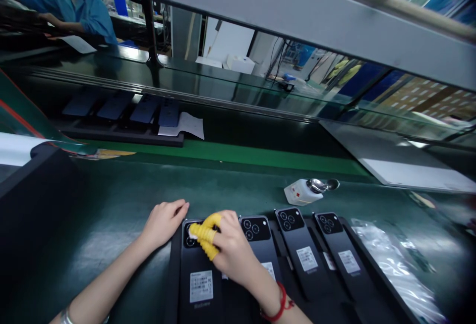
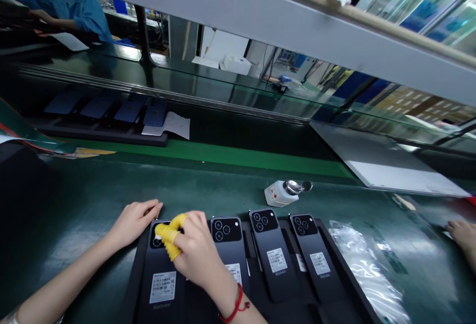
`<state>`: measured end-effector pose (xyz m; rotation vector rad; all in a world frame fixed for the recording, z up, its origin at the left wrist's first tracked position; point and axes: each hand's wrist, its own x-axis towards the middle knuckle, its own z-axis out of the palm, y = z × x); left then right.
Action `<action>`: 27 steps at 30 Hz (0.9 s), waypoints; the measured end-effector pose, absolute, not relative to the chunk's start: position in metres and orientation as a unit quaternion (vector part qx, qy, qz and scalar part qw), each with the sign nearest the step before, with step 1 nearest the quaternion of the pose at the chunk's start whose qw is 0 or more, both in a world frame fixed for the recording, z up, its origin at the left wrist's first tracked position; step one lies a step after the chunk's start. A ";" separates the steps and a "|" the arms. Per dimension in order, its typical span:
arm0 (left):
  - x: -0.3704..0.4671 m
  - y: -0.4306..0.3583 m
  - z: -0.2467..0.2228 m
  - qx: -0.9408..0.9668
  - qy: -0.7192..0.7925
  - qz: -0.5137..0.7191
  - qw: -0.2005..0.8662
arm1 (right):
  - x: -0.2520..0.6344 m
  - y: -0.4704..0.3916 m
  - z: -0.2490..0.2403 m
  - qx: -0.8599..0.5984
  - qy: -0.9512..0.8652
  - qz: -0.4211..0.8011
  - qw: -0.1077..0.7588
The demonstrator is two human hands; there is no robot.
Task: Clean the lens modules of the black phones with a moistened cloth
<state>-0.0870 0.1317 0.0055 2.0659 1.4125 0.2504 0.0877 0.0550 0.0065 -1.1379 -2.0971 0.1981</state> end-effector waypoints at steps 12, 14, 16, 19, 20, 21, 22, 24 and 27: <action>-0.086 0.133 0.005 0.779 0.537 0.094 0.311 | 0.107 0.057 0.014 -0.467 -0.797 0.055 0.380; -0.086 0.132 0.005 0.780 0.536 0.093 0.310 | 0.097 0.055 0.008 -0.470 -0.777 0.066 0.413; -0.086 0.132 0.005 0.779 0.538 0.093 0.308 | 0.085 0.052 0.004 -0.450 -0.797 0.076 0.396; -0.086 0.132 0.007 0.778 0.540 0.092 0.309 | 0.079 0.052 0.005 -0.427 -0.843 0.050 0.324; -0.087 0.132 0.007 0.778 0.540 0.091 0.309 | 0.081 0.053 0.006 -0.433 -0.845 0.036 0.311; -0.087 0.132 0.007 0.778 0.539 0.090 0.310 | 0.086 0.055 0.007 -0.445 -0.842 0.021 0.306; -0.087 0.132 0.007 0.779 0.539 0.089 0.310 | 0.091 0.057 0.008 -0.458 -0.834 0.005 0.306; -0.087 0.133 0.007 0.779 0.538 0.087 0.310 | 0.102 0.060 0.009 -0.490 -0.812 -0.021 0.316; -0.086 0.133 0.006 0.780 0.537 0.089 0.310 | 0.105 0.059 0.007 -0.512 -0.789 -0.026 0.339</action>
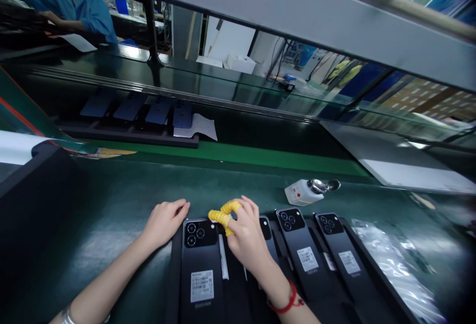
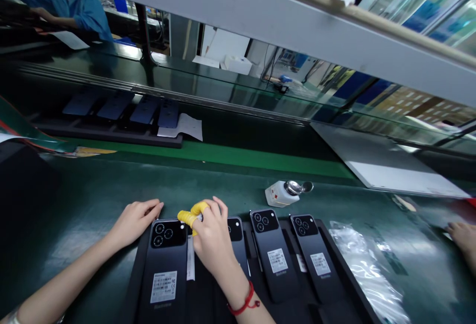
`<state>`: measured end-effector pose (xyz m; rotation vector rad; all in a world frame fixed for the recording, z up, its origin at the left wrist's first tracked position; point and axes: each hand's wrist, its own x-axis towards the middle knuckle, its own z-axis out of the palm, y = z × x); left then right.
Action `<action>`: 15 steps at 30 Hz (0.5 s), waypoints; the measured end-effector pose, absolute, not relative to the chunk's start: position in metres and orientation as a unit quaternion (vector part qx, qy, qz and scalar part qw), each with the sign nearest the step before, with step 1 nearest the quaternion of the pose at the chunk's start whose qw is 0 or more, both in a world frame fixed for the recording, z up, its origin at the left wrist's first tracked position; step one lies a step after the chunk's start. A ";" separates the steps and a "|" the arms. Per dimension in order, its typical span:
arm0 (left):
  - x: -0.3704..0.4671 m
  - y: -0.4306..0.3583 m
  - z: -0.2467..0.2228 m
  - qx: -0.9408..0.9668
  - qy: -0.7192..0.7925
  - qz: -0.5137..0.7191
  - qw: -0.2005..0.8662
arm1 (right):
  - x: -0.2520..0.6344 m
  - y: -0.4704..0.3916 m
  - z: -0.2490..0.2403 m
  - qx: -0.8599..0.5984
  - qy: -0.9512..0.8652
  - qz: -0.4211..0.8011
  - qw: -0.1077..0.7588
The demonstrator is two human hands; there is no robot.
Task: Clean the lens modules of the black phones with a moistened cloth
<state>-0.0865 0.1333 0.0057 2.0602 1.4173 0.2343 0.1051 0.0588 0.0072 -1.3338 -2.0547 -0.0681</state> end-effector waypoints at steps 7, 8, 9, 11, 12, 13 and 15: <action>-0.087 0.131 0.006 0.781 0.536 0.089 0.308 | 0.091 0.057 0.004 -0.481 -0.813 0.004 0.327; -0.087 0.131 0.006 0.781 0.537 0.089 0.307 | 0.095 0.059 0.004 -0.496 -0.803 -0.010 0.331; -0.087 0.132 0.006 0.781 0.537 0.088 0.306 | 0.099 0.060 0.004 -0.510 -0.792 -0.023 0.334; -0.087 0.132 0.007 0.781 0.537 0.088 0.307 | 0.104 0.061 0.005 -0.534 -0.773 -0.053 0.339; -0.087 0.132 0.007 0.781 0.536 0.088 0.307 | 0.105 0.061 0.005 -0.537 -0.768 -0.067 0.343; -0.087 0.133 0.007 0.782 0.535 0.088 0.307 | 0.103 0.060 0.005 -0.533 -0.767 -0.080 0.348; -0.086 0.133 0.006 0.782 0.535 0.089 0.306 | 0.096 0.057 0.005 -0.496 -0.787 -0.094 0.354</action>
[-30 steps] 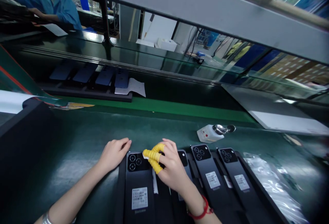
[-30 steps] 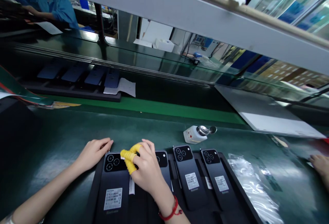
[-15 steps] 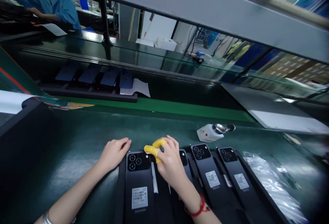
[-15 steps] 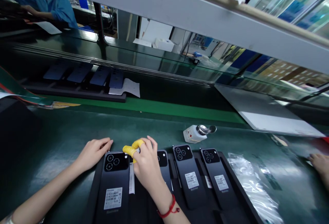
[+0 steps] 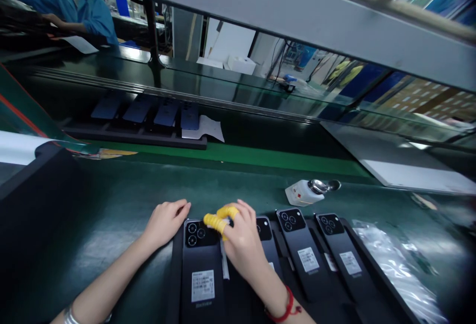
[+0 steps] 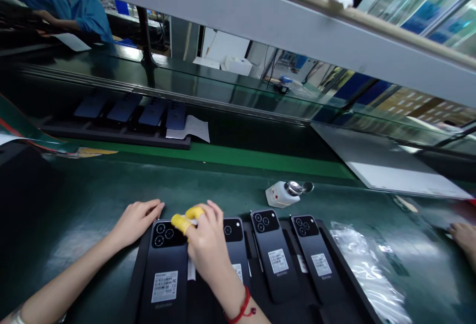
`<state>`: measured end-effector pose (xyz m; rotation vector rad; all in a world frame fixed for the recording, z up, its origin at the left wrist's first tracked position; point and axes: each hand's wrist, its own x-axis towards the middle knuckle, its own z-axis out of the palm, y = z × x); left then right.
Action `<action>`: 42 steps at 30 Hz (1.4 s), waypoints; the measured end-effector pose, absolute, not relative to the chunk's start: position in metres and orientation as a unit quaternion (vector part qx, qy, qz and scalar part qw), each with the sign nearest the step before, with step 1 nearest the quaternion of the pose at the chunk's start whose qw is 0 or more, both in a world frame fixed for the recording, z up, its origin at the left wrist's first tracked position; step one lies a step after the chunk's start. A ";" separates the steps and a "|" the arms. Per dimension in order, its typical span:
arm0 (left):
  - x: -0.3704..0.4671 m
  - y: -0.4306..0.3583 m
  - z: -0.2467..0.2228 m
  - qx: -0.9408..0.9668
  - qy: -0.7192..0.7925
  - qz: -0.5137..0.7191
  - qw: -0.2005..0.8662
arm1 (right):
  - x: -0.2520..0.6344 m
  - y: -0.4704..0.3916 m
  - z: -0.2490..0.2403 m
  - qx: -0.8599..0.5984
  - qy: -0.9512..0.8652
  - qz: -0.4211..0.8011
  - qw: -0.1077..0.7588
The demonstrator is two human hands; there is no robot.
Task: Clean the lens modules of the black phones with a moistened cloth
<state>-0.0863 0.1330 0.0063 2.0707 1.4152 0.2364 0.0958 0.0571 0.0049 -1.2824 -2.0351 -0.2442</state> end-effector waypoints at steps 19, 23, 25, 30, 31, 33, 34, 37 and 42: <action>-0.085 0.135 0.005 0.783 0.533 0.094 0.306 | 0.103 0.062 0.008 -0.451 -0.834 -0.050 0.314; -0.086 0.134 0.006 0.780 0.538 0.090 0.307 | 0.125 0.067 0.007 -0.490 -0.824 -0.045 0.279; -0.087 0.134 0.006 0.779 0.538 0.088 0.309 | 0.133 0.067 0.004 -0.509 -0.812 -0.038 0.282; -0.086 0.134 0.006 0.781 0.538 0.086 0.307 | 0.123 0.063 0.003 -0.494 -0.803 0.044 0.330; -0.086 0.134 0.006 0.780 0.539 0.085 0.306 | 0.121 0.062 0.005 -0.489 -0.813 0.065 0.310; -0.086 0.134 0.007 0.779 0.540 0.084 0.306 | 0.118 0.058 0.013 -0.475 -0.838 0.113 0.245; -0.086 0.134 0.007 0.779 0.541 0.083 0.307 | 0.119 0.057 0.017 -0.466 -0.849 0.136 0.211; -0.086 0.135 0.008 0.778 0.540 0.084 0.310 | 0.125 0.052 0.027 -0.430 -0.873 0.174 0.153; -0.086 0.134 0.009 0.780 0.537 0.087 0.310 | 0.121 0.051 0.026 -0.425 -0.856 0.158 0.248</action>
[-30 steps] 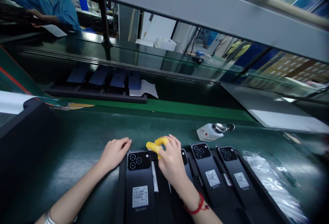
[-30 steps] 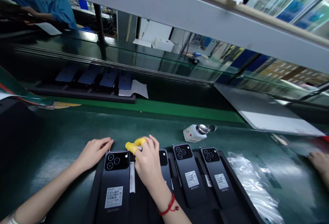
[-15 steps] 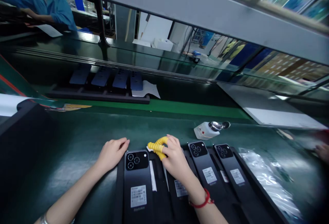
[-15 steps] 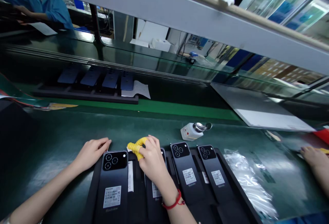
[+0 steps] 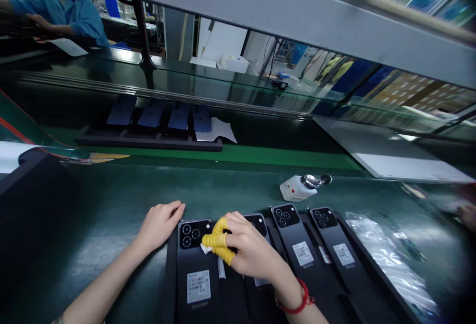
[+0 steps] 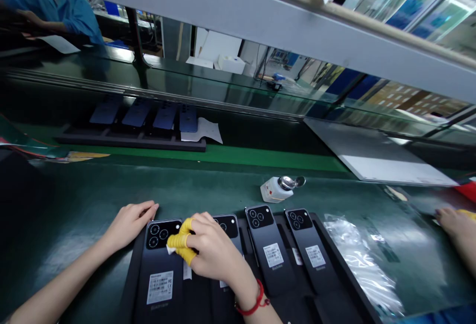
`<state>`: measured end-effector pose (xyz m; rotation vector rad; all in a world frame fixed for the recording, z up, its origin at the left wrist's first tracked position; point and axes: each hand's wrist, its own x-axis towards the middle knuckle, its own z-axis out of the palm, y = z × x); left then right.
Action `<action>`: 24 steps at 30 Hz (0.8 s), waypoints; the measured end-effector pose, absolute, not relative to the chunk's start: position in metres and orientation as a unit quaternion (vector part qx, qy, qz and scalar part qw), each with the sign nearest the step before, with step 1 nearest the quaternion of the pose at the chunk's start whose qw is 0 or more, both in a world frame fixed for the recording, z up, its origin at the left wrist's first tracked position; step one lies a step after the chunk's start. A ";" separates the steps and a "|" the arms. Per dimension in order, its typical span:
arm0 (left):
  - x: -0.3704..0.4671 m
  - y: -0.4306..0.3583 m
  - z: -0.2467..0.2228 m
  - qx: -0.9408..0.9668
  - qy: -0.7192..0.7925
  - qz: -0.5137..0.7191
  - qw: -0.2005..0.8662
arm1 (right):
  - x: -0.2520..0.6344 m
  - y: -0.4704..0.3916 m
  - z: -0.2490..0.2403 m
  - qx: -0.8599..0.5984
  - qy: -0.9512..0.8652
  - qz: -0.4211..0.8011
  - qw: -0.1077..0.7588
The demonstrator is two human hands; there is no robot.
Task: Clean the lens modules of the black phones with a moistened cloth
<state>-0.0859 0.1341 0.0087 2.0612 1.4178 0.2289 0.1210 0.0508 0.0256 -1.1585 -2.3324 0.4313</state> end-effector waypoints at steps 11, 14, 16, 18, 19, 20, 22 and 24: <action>-0.086 0.135 0.008 0.782 0.534 0.089 0.309 | 0.104 0.051 0.018 -0.400 -0.882 0.067 0.239; -0.086 0.134 0.009 0.780 0.539 0.090 0.305 | 0.104 0.052 0.017 -0.394 -0.877 0.056 0.270; -0.085 0.134 0.011 0.782 0.538 0.087 0.303 | 0.102 0.053 0.014 -0.401 -0.869 0.041 0.288; -0.084 0.136 0.012 0.785 0.536 0.080 0.299 | 0.099 0.054 0.012 -0.413 -0.865 0.019 0.286; -0.085 0.137 0.012 0.786 0.536 0.076 0.298 | 0.097 0.055 0.012 -0.417 -0.867 0.009 0.273; -0.086 0.139 0.010 0.786 0.537 0.073 0.298 | 0.096 0.056 0.012 -0.418 -0.872 0.001 0.253; -0.093 0.144 0.003 0.781 0.542 0.070 0.303 | 0.095 0.059 0.013 -0.413 -0.887 -0.010 0.206; -0.103 0.152 -0.010 0.772 0.553 0.075 0.303 | 0.095 0.062 0.017 -0.408 -0.897 -0.018 0.167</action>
